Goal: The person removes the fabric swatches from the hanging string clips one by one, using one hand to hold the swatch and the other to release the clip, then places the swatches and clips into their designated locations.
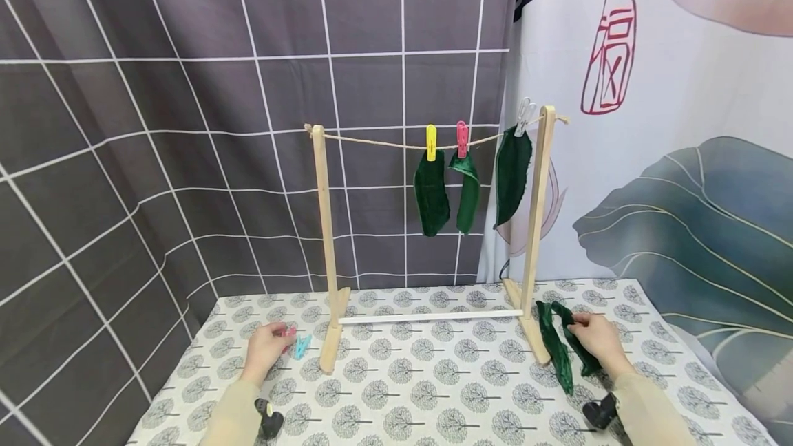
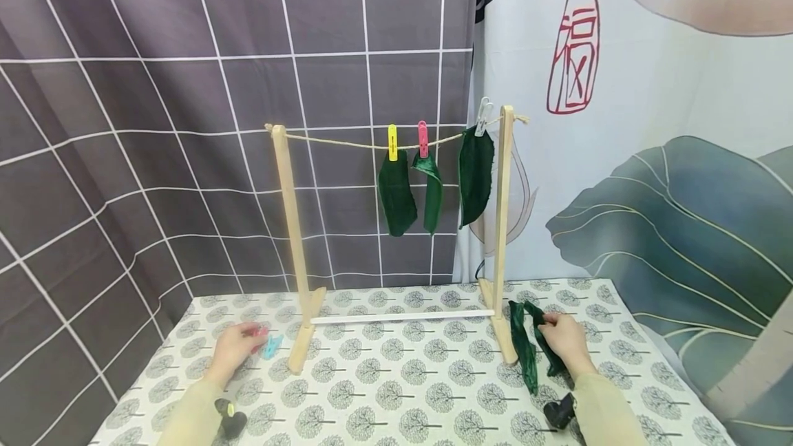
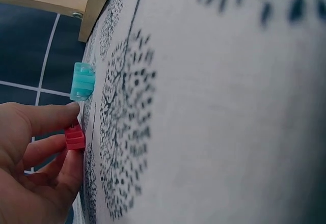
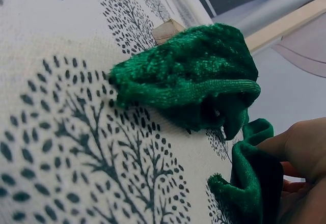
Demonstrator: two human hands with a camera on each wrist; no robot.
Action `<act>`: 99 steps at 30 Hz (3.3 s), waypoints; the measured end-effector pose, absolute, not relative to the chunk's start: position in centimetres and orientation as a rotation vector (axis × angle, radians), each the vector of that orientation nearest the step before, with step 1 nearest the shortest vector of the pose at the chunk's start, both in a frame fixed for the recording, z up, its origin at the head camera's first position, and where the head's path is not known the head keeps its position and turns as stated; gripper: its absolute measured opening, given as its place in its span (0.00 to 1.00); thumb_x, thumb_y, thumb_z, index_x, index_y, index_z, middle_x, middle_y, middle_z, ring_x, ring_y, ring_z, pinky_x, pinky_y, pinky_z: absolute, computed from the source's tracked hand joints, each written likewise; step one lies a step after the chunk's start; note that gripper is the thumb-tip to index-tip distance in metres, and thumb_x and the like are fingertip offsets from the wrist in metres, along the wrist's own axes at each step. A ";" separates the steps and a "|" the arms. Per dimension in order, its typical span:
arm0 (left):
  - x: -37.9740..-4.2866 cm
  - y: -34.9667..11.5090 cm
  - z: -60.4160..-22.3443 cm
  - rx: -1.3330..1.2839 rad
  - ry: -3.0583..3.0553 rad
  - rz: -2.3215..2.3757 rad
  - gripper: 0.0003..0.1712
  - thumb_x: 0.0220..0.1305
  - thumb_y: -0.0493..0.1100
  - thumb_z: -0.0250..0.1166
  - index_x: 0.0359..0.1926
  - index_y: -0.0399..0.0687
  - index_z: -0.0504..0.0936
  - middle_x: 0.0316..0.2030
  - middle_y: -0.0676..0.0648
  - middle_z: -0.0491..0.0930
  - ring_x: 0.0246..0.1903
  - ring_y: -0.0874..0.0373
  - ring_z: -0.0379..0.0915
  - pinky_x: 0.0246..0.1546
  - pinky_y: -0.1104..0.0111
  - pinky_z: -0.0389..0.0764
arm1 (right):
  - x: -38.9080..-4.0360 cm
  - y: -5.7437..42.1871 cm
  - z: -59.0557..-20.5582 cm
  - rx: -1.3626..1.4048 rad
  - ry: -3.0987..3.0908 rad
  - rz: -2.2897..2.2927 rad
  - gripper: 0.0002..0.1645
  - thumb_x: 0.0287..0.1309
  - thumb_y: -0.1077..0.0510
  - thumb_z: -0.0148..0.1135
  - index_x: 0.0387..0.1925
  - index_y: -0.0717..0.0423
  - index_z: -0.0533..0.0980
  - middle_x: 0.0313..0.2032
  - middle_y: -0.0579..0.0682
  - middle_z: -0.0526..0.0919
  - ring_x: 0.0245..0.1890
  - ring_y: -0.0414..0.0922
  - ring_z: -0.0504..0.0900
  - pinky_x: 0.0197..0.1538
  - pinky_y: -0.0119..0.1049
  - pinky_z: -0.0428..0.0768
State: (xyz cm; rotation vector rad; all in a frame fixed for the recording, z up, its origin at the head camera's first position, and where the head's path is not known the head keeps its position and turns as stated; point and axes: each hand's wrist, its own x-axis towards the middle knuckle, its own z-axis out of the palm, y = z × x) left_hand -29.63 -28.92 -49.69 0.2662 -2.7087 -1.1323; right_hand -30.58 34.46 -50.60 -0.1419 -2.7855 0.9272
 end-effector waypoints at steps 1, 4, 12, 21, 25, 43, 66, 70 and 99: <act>-29.6 -28.9 -49.7 0.266 -2.710 -1.127 0.26 0.64 0.40 0.66 0.57 0.23 0.76 0.53 0.25 0.78 0.54 0.32 0.75 0.57 0.45 0.75 | -30.6 34.5 -50.6 -0.136 -2.783 0.921 0.24 0.62 0.63 0.58 0.53 0.81 0.74 0.50 0.77 0.78 0.51 0.75 0.75 0.53 0.65 0.75; -29.7 -28.9 -49.6 0.259 -2.709 -1.120 0.26 0.64 0.39 0.66 0.57 0.23 0.76 0.52 0.25 0.78 0.54 0.32 0.75 0.57 0.45 0.75 | -30.6 34.6 -50.7 -0.141 -2.781 0.921 0.24 0.62 0.63 0.58 0.53 0.81 0.74 0.50 0.76 0.78 0.51 0.74 0.75 0.53 0.65 0.75; -29.7 -28.7 -49.4 0.250 -2.727 -1.091 0.27 0.64 0.40 0.66 0.57 0.23 0.76 0.52 0.26 0.78 0.54 0.32 0.75 0.57 0.45 0.75 | -30.3 34.5 -50.7 -0.162 -2.794 0.954 0.25 0.65 0.63 0.56 0.56 0.82 0.72 0.54 0.78 0.76 0.53 0.74 0.74 0.53 0.64 0.76; -29.6 -28.9 -49.6 0.266 -2.730 -1.151 0.29 0.64 0.41 0.67 0.60 0.23 0.74 0.56 0.25 0.75 0.56 0.31 0.74 0.59 0.44 0.74 | -30.0 34.7 -50.4 -0.162 -2.831 1.007 0.29 0.68 0.59 0.55 0.59 0.82 0.68 0.57 0.80 0.71 0.56 0.76 0.71 0.55 0.65 0.74; -29.3 -29.3 -49.8 0.285 -2.717 -1.230 0.32 0.64 0.42 0.66 0.62 0.23 0.71 0.58 0.24 0.73 0.59 0.30 0.71 0.61 0.43 0.71 | -29.7 34.8 -50.0 -0.139 -2.841 1.019 0.30 0.69 0.57 0.55 0.60 0.81 0.68 0.58 0.80 0.71 0.56 0.76 0.71 0.55 0.65 0.74; -28.4 -29.9 -47.1 0.273 -2.698 -1.241 0.31 0.67 0.43 0.63 0.65 0.28 0.70 0.59 0.26 0.72 0.59 0.30 0.70 0.59 0.42 0.72 | -28.7 35.5 -46.2 -0.051 -2.800 1.032 0.31 0.74 0.54 0.51 0.61 0.80 0.67 0.48 0.76 0.80 0.44 0.65 0.84 0.49 0.61 0.79; -31.1 -21.7 -37.8 -0.178 -2.518 -1.181 0.22 0.63 0.38 0.69 0.56 0.34 0.80 0.47 0.38 0.84 0.43 0.44 0.82 0.43 0.57 0.82 | -27.8 29.5 -37.0 0.268 -2.605 1.141 0.33 0.75 0.46 0.53 0.67 0.68 0.70 0.55 0.70 0.80 0.50 0.64 0.83 0.53 0.63 0.78; -31.1 -20.6 -35.9 -0.159 -2.431 -1.193 0.21 0.62 0.38 0.70 0.56 0.37 0.81 0.48 0.39 0.84 0.41 0.46 0.82 0.38 0.62 0.80 | -27.3 28.2 -34.5 0.308 -2.577 1.158 0.33 0.75 0.44 0.54 0.68 0.64 0.70 0.55 0.67 0.81 0.51 0.64 0.83 0.55 0.64 0.76; -29.5 -14.8 -24.2 -0.576 -2.104 -1.278 0.20 0.64 0.37 0.70 0.56 0.40 0.82 0.51 0.40 0.84 0.47 0.50 0.82 0.52 0.61 0.81 | -27.7 20.4 -26.1 0.551 -2.412 1.350 0.28 0.71 0.45 0.60 0.65 0.55 0.76 0.56 0.54 0.84 0.53 0.49 0.84 0.56 0.41 0.81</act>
